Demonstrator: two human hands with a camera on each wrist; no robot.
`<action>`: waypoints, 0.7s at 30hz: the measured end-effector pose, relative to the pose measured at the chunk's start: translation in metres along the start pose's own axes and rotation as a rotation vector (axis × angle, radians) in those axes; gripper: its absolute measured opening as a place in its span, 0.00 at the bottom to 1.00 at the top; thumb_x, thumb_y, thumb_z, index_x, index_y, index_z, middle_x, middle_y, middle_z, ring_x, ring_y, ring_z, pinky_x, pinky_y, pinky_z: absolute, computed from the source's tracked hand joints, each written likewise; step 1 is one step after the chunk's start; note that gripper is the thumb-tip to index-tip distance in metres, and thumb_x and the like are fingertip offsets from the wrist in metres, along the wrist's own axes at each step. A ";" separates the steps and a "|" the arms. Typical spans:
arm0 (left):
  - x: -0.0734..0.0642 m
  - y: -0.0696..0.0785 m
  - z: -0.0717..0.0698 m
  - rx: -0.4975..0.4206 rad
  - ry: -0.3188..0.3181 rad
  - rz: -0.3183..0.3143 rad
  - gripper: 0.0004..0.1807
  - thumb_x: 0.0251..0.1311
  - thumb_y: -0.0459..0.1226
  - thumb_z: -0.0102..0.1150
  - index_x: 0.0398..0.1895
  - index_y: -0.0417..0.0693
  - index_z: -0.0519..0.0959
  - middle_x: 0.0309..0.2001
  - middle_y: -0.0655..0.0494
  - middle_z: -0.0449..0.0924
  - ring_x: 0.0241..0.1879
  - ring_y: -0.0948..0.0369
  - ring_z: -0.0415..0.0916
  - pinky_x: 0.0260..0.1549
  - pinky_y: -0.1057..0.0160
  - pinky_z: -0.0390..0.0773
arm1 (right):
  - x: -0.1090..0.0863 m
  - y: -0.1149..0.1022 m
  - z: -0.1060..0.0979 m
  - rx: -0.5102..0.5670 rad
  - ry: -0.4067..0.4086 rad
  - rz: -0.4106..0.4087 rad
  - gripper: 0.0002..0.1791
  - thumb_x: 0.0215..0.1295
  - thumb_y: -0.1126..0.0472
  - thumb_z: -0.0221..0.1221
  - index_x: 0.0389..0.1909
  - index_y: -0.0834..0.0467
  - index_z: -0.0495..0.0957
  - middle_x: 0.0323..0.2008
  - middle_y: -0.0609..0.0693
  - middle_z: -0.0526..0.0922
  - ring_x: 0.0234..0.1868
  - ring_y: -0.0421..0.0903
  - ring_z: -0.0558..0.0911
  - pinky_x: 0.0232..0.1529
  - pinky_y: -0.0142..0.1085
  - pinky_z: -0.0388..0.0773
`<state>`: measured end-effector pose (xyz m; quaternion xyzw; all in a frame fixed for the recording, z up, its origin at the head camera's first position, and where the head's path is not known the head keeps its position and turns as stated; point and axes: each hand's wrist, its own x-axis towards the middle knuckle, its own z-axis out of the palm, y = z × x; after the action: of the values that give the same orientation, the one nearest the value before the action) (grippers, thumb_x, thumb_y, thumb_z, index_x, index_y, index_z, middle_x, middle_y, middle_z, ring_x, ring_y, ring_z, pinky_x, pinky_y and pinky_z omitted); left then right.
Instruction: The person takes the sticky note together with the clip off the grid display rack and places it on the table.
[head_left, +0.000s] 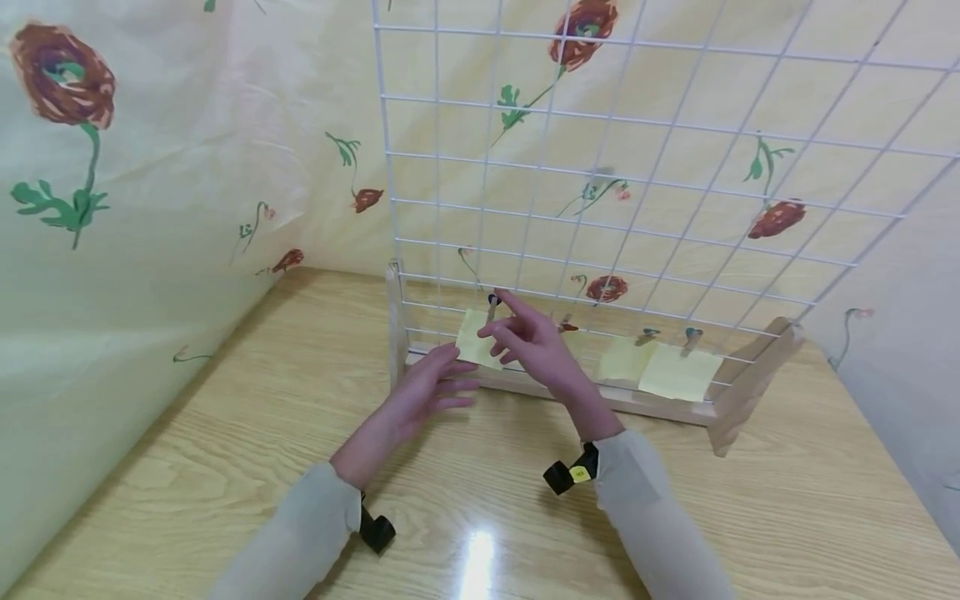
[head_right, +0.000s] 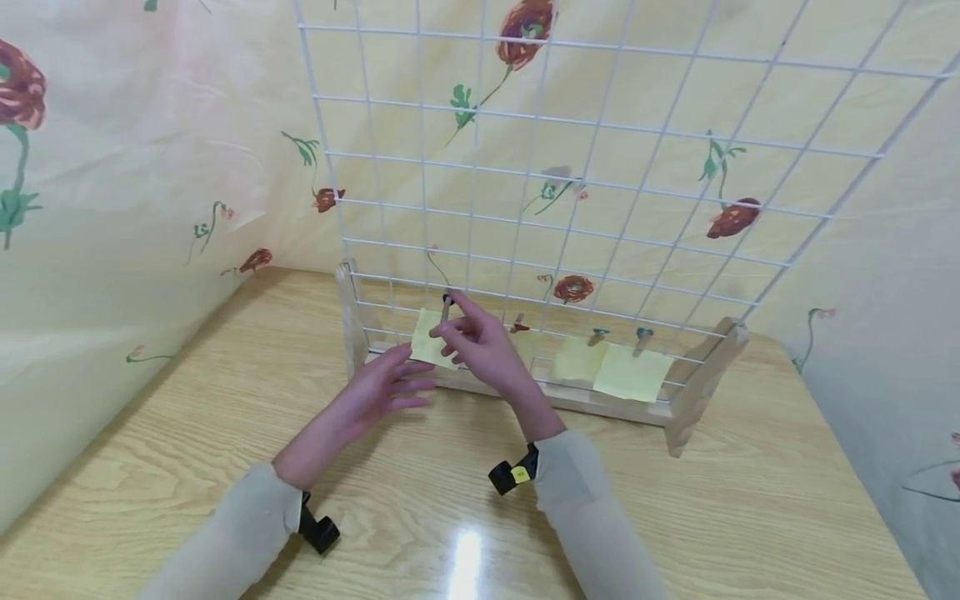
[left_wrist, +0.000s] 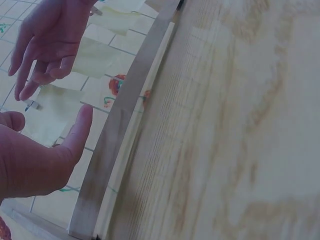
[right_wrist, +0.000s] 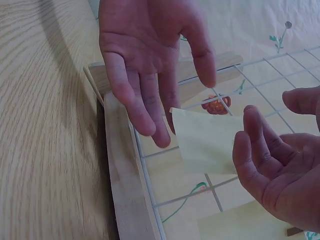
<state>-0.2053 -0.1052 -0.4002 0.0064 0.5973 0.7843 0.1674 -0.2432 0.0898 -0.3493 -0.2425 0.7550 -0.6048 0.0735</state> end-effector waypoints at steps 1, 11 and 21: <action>0.001 0.000 0.000 0.000 -0.002 0.000 0.35 0.71 0.48 0.45 0.74 0.42 0.47 0.62 0.38 0.71 0.58 0.43 0.73 0.55 0.47 0.75 | 0.001 0.000 0.002 -0.021 0.001 0.005 0.34 0.72 0.61 0.52 0.75 0.52 0.51 0.47 0.62 0.83 0.36 0.50 0.82 0.39 0.40 0.82; 0.004 0.003 0.003 0.001 -0.014 -0.005 0.35 0.72 0.48 0.44 0.73 0.42 0.47 0.62 0.37 0.70 0.58 0.44 0.74 0.55 0.48 0.75 | 0.008 0.003 0.013 -0.176 -0.009 0.007 0.45 0.71 0.56 0.55 0.76 0.55 0.34 0.46 0.61 0.83 0.37 0.58 0.83 0.42 0.48 0.80; 0.005 0.003 0.002 -0.029 0.036 -0.013 0.32 0.72 0.46 0.45 0.73 0.43 0.51 0.61 0.39 0.69 0.55 0.48 0.76 0.51 0.54 0.78 | 0.008 0.003 0.019 -0.316 0.085 -0.020 0.42 0.68 0.57 0.57 0.75 0.60 0.45 0.43 0.56 0.85 0.31 0.48 0.83 0.30 0.36 0.80</action>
<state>-0.2101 -0.1023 -0.3976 -0.0137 0.5887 0.7918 0.1618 -0.2431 0.0699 -0.3559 -0.2327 0.8408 -0.4888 -0.0035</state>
